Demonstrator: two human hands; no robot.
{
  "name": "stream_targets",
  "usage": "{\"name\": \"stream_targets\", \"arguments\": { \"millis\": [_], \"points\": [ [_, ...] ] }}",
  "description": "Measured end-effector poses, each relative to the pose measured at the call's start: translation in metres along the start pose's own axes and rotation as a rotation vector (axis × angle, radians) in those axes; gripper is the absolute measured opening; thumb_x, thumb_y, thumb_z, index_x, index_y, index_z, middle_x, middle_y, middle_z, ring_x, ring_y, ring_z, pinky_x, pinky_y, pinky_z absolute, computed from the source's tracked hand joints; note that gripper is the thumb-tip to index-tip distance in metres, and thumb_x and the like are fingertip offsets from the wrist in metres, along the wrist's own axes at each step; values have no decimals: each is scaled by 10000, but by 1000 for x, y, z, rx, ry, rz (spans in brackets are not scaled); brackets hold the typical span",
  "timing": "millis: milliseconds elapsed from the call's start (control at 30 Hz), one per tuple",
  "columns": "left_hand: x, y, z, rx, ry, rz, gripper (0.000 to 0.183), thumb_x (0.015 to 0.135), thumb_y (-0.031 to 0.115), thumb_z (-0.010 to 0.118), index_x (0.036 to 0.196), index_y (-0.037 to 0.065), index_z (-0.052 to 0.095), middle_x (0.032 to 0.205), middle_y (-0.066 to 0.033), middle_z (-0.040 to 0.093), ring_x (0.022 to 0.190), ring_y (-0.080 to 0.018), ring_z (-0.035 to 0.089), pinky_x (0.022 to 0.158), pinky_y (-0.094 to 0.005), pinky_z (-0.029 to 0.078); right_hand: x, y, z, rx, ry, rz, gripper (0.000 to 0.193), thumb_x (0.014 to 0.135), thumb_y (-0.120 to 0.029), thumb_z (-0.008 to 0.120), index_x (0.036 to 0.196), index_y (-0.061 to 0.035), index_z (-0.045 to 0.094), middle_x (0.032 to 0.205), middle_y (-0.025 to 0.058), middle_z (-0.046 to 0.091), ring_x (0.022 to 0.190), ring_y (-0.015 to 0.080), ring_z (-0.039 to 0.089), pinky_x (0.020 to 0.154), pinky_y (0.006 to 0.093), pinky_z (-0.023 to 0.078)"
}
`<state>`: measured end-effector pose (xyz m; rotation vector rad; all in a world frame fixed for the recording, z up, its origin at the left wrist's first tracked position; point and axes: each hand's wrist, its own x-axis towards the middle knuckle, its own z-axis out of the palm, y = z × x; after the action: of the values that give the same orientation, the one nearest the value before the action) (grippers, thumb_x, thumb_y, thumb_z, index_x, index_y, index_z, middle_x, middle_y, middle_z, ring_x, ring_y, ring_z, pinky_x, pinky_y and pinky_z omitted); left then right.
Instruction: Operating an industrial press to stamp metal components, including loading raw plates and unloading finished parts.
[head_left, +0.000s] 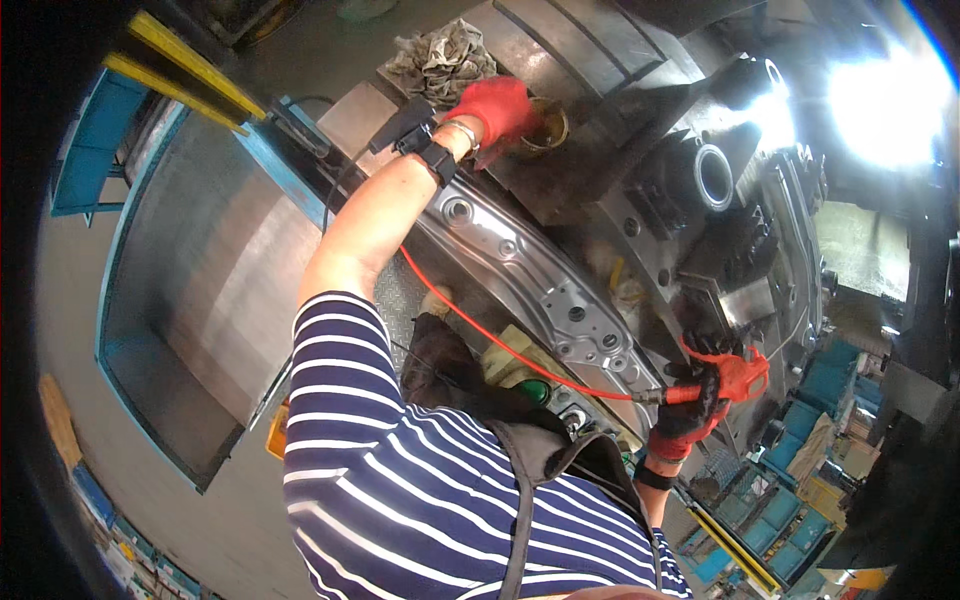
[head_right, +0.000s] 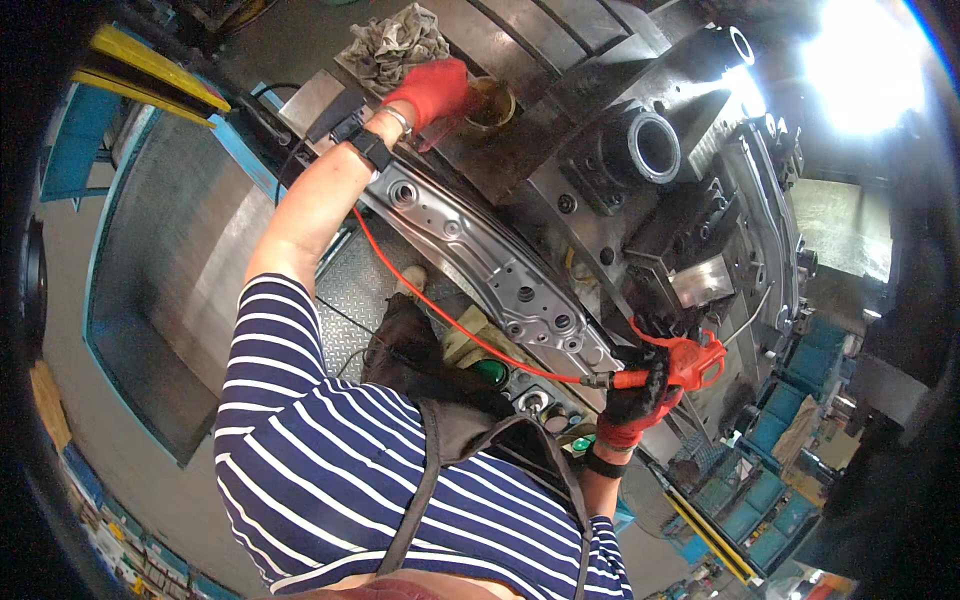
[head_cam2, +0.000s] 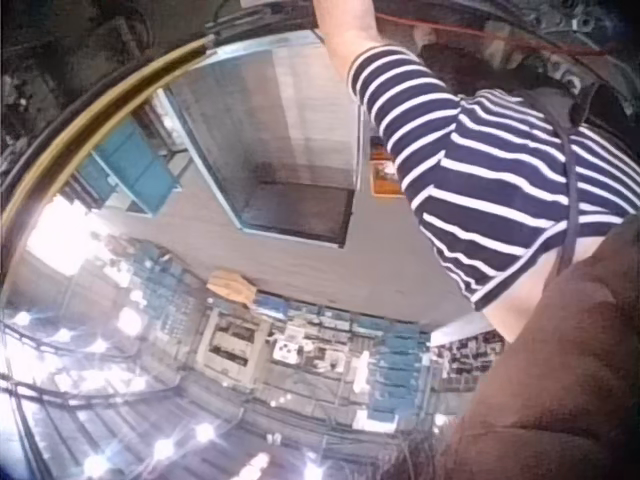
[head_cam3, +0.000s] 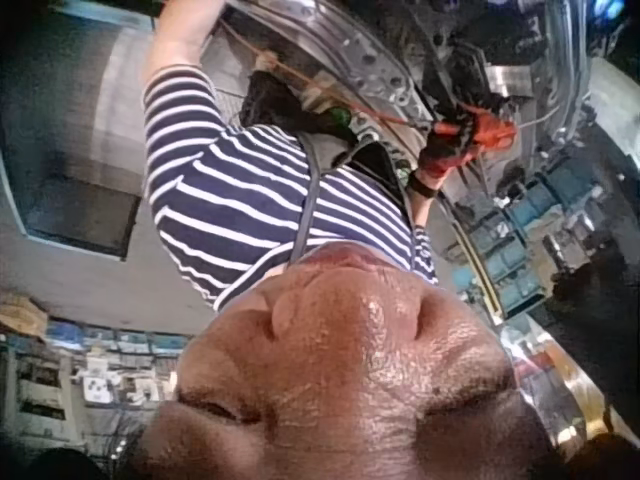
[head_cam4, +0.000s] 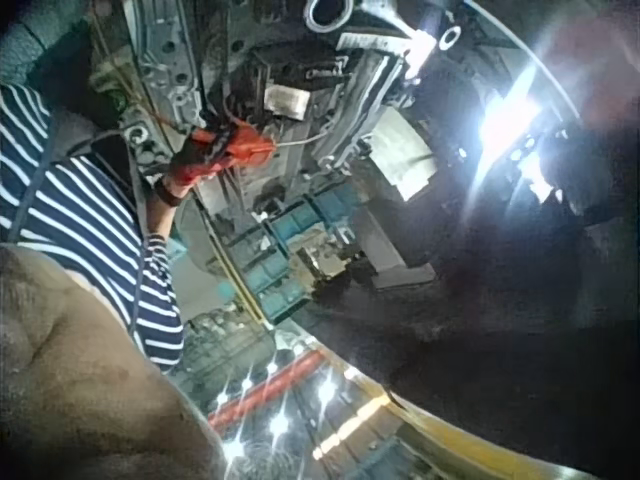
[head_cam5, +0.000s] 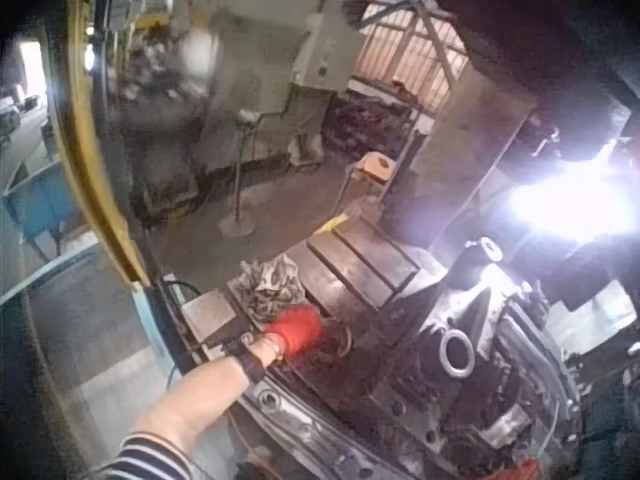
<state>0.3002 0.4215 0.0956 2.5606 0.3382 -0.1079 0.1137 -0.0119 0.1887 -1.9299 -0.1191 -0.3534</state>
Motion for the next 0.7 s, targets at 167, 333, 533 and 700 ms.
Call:
{"name": "stream_targets", "arguments": {
  "millis": [167, 333, 533, 700],
  "points": [
    [1, 11, -18, -9, 2, 41, 380, 762, 344, 592, 921, 10, 678, 985, -214, 644, 945, -366, 622, 805, -418, 490, 0, -5, 6, -429, -92, -355, 337, 942, -222, 420, 1105, 55, 521, 949, 167, 625, 686, 275, 649, 618, 337, 528],
    [0, 46, -11, -13, -97, 133, 357, 769, 327, 584, 920, 19, 684, 980, -209, 649, 930, -362, 632, 780, -419, 497, -2, -6, 12, 400, 100, 196, 274, 872, -107, 538, 1087, 62, 541, 937, 125, 621, 793, 201, 625, 683, 283, 518],
    [3, 63, 10, -40, -145, 236, 463, 773, 447, 597, 965, 34, 677, 1012, -207, 642, 944, -358, 625, 796, -422, 493, -4, 0, 13, -522, 11, -362, 269, 873, -110, 549, 1092, 46, 556, 960, 115, 618, 796, 200, 621, 697, 292, 514],
    [6, 50, 4, -136, -144, 213, 466, 793, 452, 575, 917, 13, 673, 976, -234, 633, 944, -397, 594, 817, -442, 466, -2, 0, 7, -95, 9, -41, 279, 886, -85, 524, 1142, 23, 548, 1035, 141, 605, 833, 231, 623, 724, 322, 520]
  ]
}}
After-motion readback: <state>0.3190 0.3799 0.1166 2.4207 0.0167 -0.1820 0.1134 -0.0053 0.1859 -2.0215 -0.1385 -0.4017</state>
